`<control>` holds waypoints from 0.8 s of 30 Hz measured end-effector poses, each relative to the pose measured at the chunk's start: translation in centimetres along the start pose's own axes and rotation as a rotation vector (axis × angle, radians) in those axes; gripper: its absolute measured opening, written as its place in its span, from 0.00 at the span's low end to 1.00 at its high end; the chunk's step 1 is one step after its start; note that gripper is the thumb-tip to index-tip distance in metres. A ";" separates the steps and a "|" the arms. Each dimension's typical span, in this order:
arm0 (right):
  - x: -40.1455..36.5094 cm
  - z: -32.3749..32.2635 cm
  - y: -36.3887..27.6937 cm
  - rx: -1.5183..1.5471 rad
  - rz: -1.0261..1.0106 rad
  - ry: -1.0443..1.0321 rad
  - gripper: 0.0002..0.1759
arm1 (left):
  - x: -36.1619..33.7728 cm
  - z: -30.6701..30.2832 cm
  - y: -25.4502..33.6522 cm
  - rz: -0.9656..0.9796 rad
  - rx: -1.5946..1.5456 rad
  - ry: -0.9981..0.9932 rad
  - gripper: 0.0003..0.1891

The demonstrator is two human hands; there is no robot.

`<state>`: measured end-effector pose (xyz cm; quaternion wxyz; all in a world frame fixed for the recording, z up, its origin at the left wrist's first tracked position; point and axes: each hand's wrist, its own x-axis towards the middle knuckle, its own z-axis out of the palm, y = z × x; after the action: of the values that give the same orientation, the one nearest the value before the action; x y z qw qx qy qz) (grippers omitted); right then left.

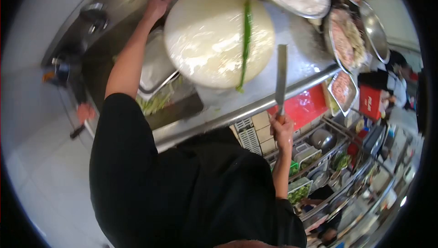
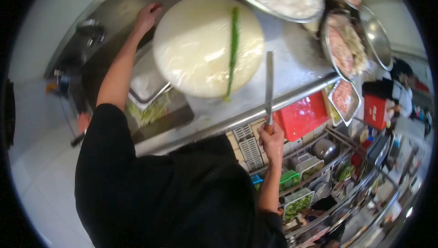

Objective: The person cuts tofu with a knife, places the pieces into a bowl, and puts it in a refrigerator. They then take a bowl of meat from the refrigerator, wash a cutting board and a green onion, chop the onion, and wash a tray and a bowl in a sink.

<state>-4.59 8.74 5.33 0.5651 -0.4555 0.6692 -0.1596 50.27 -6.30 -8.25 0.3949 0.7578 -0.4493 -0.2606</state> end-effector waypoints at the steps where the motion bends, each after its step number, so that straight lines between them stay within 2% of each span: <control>1: 0.4 0.5 -0.6 -0.007 0.010 -0.006 0.06 | -4.9 -2.6 1.2 -0.078 -0.017 -0.038 0.15; 2: 0.7 0.8 -0.9 -0.013 0.012 -0.002 0.06 | -10.2 -4.5 2.3 -0.145 -0.045 -0.074 0.14; 3: 1.4 0.9 -0.8 -0.023 0.005 -0.024 0.06 | -15.5 -6.5 1.8 -0.278 -0.107 -0.200 0.16; 4: 2.0 0.9 -0.5 -0.034 -0.006 -0.040 0.06 | -21.4 -8.2 1.0 -0.281 -0.151 -0.290 0.17; 5: 2.5 0.9 -0.3 -0.042 -0.022 -0.055 0.06 | -27.0 -10.3 2.7 -0.524 -0.072 -0.476 0.18; 6: 2.8 1.1 -0.5 -0.025 -0.066 -0.074 0.07 | -33.0 -11.6 2.9 -0.613 -0.150 -0.551 0.19; 7: 3.0 1.2 -0.5 -0.016 -0.071 -0.087 0.07 | -38.4 -12.4 3.4 -0.773 -0.264 -0.589 0.14; 8: 3.3 1.2 -0.6 -0.003 -0.076 -0.094 0.07 | -43.6 -13.3 2.4 -0.905 -0.278 -0.694 0.20; 9: 3.4 0.9 -0.5 0.012 -0.078 -0.091 0.07 | -49.2 -13.8 -0.1 -0.930 -0.356 -0.707 0.21; 10: 3.6 0.8 -0.4 0.003 -0.086 -0.109 0.07 | -53.2 -13.9 0.0 -1.007 -0.244 -0.651 0.24; 11: 3.7 0.7 -0.4 -0.005 -0.097 -0.115 0.07 | -56.9 -13.6 -1.3 -0.935 0.253 -0.804 0.25; 13: 3.0 0.2 -1.0 -0.013 -0.125 -0.112 0.08 | -55.7 -12.2 -0.1 -0.772 0.756 -0.962 0.27; 15: 3.4 -0.4 0.2 0.028 -0.165 -0.129 0.08 | -52.0 -10.4 2.9 -0.707 0.763 -1.065 0.28; 16: 2.9 -0.6 0.2 0.025 -0.182 -0.113 0.09 | -49.5 -8.4 3.3 -0.367 0.624 -0.829 0.27; 17: 2.4 -0.9 0.1 0.018 -0.198 -0.099 0.09 | -43.9 -5.8 8.0 -0.430 0.466 -0.732 0.25; 18: 2.1 -1.3 -0.1 0.008 -0.217 -0.086 0.09 | -40.1 -3.2 10.8 -0.294 0.228 -0.529 0.23; 19: 2.4 -1.8 0.1 -0.027 -0.253 -0.049 0.09 | -36.3 -0.2 14.3 -0.172 0.161 -0.346 0.23; 21: 3.3 -2.7 1.1 -0.101 -0.313 0.025 0.10 | -28.4 6.8 17.1 -0.039 0.112 -0.233 0.25; 22: 2.9 -3.0 0.1 -0.192 -0.301 0.059 0.12 | -25.1 9.2 19.9 -0.099 0.113 -0.223 0.27; 23: 3.3 -3.3 0.1 -0.320 -0.355 0.112 0.13 | -22.6 12.2 20.4 -0.051 0.227 -0.157 0.29; 24: 4.4 -3.7 0.1 -0.448 -0.413 0.165 0.13 | -20.8 13.7 22.0 -0.131 0.324 -0.214 0.27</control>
<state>-7.75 4.23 3.75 0.3501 -0.6803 0.6247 -0.1561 19.97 0.93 3.32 0.2001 0.8070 -0.4745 -0.2889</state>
